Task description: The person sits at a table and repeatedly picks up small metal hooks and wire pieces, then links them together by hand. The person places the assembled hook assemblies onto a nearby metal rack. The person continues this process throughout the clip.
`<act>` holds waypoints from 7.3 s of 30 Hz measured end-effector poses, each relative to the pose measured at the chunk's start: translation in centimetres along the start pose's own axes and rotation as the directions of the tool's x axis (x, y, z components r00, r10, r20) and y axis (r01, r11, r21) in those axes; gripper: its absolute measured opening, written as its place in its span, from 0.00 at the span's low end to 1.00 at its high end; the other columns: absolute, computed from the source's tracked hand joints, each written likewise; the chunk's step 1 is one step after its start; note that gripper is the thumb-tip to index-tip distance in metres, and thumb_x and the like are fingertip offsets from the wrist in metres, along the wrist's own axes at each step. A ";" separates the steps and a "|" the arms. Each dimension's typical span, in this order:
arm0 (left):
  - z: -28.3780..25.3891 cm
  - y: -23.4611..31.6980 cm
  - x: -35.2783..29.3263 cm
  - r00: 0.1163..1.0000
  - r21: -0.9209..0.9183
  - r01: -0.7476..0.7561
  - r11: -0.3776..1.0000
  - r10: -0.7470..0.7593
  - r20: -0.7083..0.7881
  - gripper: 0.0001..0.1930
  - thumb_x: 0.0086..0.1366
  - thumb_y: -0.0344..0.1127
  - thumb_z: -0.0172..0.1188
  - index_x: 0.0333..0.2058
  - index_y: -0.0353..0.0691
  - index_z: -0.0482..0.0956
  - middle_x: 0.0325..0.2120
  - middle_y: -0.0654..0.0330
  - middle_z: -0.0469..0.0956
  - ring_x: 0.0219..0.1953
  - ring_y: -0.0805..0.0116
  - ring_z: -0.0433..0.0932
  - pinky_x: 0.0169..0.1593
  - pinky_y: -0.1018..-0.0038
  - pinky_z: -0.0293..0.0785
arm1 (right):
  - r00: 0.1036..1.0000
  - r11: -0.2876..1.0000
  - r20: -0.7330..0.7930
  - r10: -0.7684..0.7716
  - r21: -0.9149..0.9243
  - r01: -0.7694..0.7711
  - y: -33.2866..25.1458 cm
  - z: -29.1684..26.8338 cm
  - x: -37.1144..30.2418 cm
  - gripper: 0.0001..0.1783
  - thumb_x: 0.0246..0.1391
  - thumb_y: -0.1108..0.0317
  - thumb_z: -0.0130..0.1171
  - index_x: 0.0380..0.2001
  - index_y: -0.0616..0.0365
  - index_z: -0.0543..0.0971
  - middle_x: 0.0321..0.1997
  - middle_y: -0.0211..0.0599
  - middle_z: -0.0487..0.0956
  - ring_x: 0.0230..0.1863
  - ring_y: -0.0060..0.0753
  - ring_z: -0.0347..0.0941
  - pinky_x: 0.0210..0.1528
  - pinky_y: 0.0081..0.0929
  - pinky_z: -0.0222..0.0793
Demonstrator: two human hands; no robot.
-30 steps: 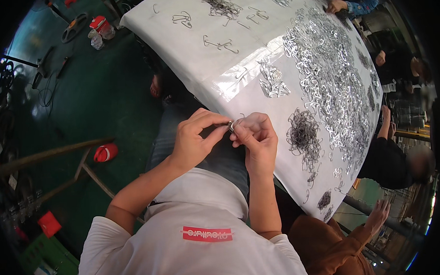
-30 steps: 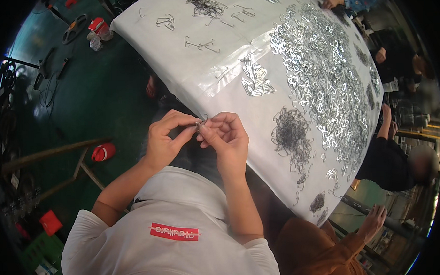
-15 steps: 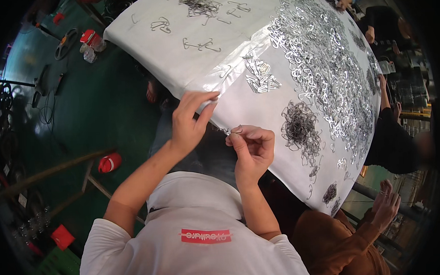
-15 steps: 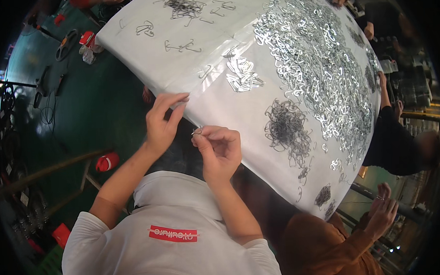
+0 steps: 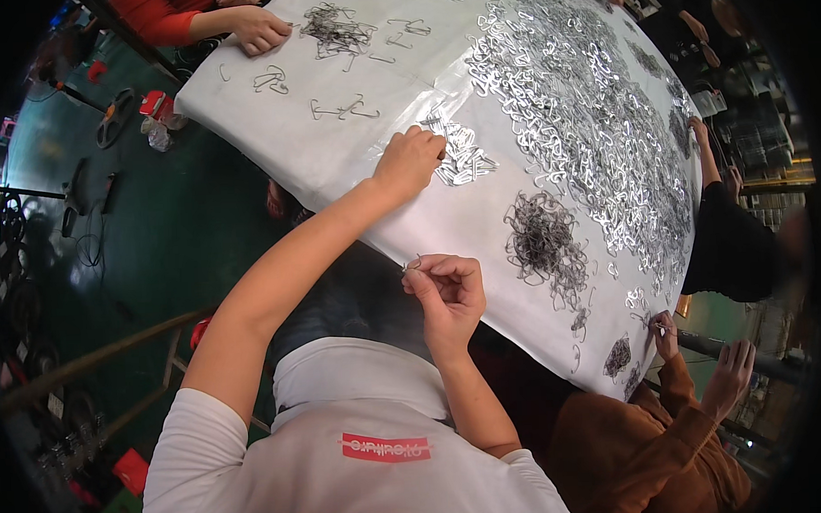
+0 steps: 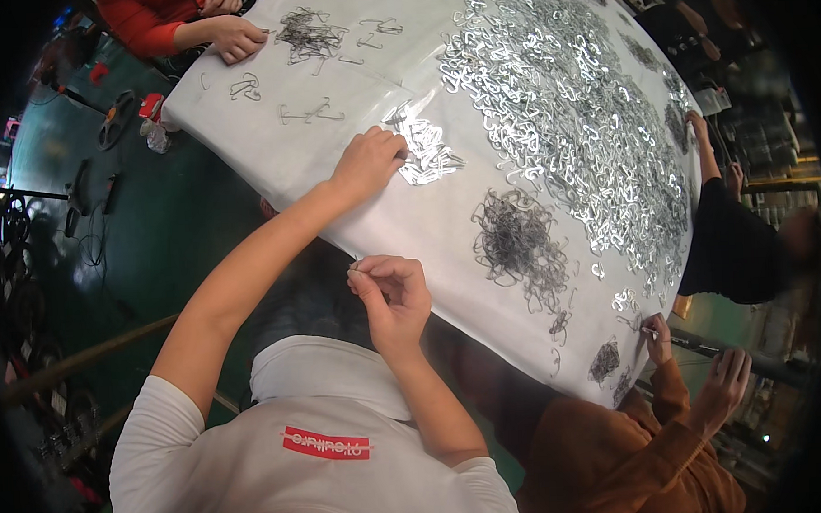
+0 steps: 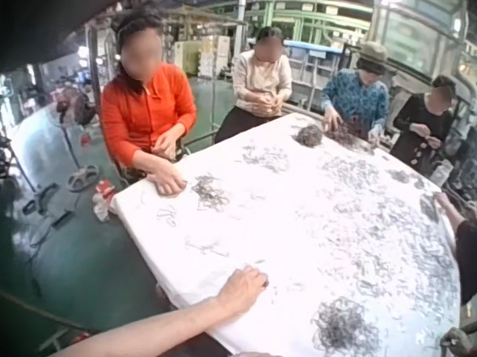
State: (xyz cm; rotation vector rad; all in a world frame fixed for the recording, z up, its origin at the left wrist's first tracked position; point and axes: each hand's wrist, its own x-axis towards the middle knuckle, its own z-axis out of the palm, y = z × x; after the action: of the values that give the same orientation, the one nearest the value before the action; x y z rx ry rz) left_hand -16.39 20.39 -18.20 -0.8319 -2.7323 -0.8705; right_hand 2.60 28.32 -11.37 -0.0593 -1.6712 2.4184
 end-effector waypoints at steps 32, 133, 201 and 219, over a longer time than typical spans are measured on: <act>-13.0 4.5 -14.4 0.858 -0.667 0.277 0.692 -0.491 -0.153 0.06 0.53 0.25 0.66 0.32 0.37 0.82 0.37 0.60 0.80 0.37 0.69 0.77 0.38 0.76 0.71 | 0.926 0.597 0.373 0.065 -0.758 0.263 3.9 -0.2 11.5 0.06 0.52 0.72 0.60 0.36 0.58 0.78 0.32 0.34 0.78 0.32 0.30 0.75 0.31 0.25 0.69; -12.4 7.0 -15.4 0.870 -0.744 0.249 0.620 -0.481 -0.110 0.08 0.57 0.20 0.61 0.37 0.33 0.80 0.34 0.58 0.80 0.38 0.72 0.80 0.45 0.78 0.74 | 0.871 0.139 0.472 0.137 -0.880 0.455 8.6 5.5 23.2 0.10 0.51 0.64 0.60 0.32 0.59 0.79 0.35 0.45 0.79 0.37 0.45 0.77 0.38 0.38 0.70; -10.0 7.9 -17.0 0.870 -0.774 0.206 0.598 -0.475 -0.135 0.10 0.57 0.21 0.62 0.39 0.32 0.77 0.34 0.55 0.83 0.39 0.69 0.83 0.43 0.78 0.76 | 0.826 0.842 0.187 0.532 -0.222 -0.493 -1.2 -0.5 6.0 0.10 0.56 0.67 0.59 0.37 0.63 0.77 0.33 0.35 0.78 0.36 0.26 0.76 0.32 0.19 0.69; -9.6 8.2 -16.5 0.852 -0.743 0.198 0.639 -0.488 -0.192 0.12 0.56 0.20 0.63 0.40 0.33 0.75 0.33 0.55 0.83 0.38 0.70 0.83 0.43 0.78 0.76 | 0.995 0.890 0.088 0.045 -0.456 0.000 -0.4 1.4 0.7 0.04 0.51 0.74 0.63 0.31 0.60 0.78 0.41 0.33 0.73 0.36 0.22 0.66 0.39 0.19 0.63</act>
State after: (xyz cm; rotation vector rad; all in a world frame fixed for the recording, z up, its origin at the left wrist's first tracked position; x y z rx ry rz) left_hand 1.71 12.78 -11.37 -0.1280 -2.1990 -2.0030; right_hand 1.77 27.26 -10.40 -0.0301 -2.2611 2.0155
